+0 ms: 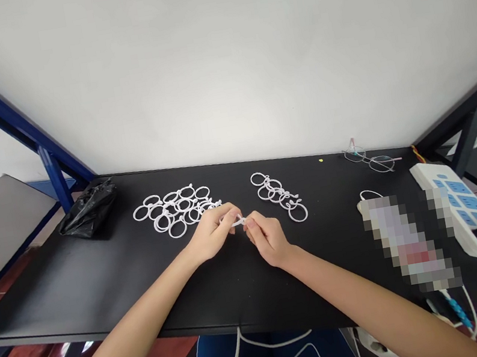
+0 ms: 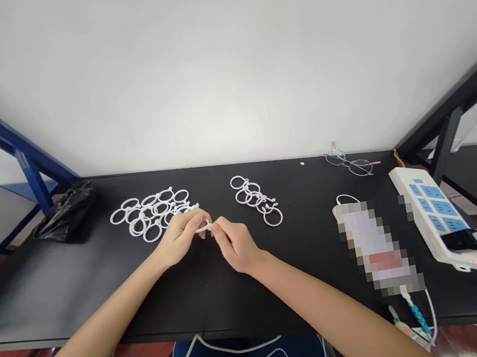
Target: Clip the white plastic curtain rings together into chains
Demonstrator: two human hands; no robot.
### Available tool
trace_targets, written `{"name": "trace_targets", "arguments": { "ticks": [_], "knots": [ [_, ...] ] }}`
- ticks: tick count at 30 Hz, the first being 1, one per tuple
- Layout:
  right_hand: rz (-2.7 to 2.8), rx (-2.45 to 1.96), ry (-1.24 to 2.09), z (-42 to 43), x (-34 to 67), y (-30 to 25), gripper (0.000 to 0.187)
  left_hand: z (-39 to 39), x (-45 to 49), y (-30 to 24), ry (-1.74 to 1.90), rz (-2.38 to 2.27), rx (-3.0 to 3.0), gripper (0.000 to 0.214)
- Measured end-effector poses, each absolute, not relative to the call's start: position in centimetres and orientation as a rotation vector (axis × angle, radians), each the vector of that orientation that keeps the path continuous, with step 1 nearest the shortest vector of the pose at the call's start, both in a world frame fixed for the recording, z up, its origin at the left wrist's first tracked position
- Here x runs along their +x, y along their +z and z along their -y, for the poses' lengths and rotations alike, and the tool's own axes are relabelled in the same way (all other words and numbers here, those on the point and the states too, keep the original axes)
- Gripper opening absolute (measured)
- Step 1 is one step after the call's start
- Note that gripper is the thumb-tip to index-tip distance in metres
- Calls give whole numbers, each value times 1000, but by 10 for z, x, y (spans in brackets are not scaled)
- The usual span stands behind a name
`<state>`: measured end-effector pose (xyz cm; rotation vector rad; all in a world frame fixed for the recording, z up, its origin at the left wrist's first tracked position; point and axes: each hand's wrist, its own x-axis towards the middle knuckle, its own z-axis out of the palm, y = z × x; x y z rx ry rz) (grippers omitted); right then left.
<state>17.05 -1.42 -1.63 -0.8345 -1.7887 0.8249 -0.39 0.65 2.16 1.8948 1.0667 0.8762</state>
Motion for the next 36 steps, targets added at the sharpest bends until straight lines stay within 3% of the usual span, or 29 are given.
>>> {"name": "trace_targets", "arguments": {
  "ticks": [6, 11, 16, 22, 36],
  "knots": [
    [1724, -922, 573, 13, 170, -8, 13, -16, -14, 18, 1026, -1198, 2372, 28],
    [1780, -1080, 295, 7, 169, -13, 7, -29, -23, 7, 1015, -1268, 2634, 32],
    [1990, -1466, 116, 2, 169, -27, 31, -34, -27, -1, 792, -1326, 2725, 35],
    [2101, -1553, 125, 1, 169, -29, 43, -35, -28, -5, 698, -1323, 2712, 31],
    [2066, -1314, 334, 2, 170, -23, 22, -36, -29, -6, 747, -1319, 2666, 24]
  ]
}}
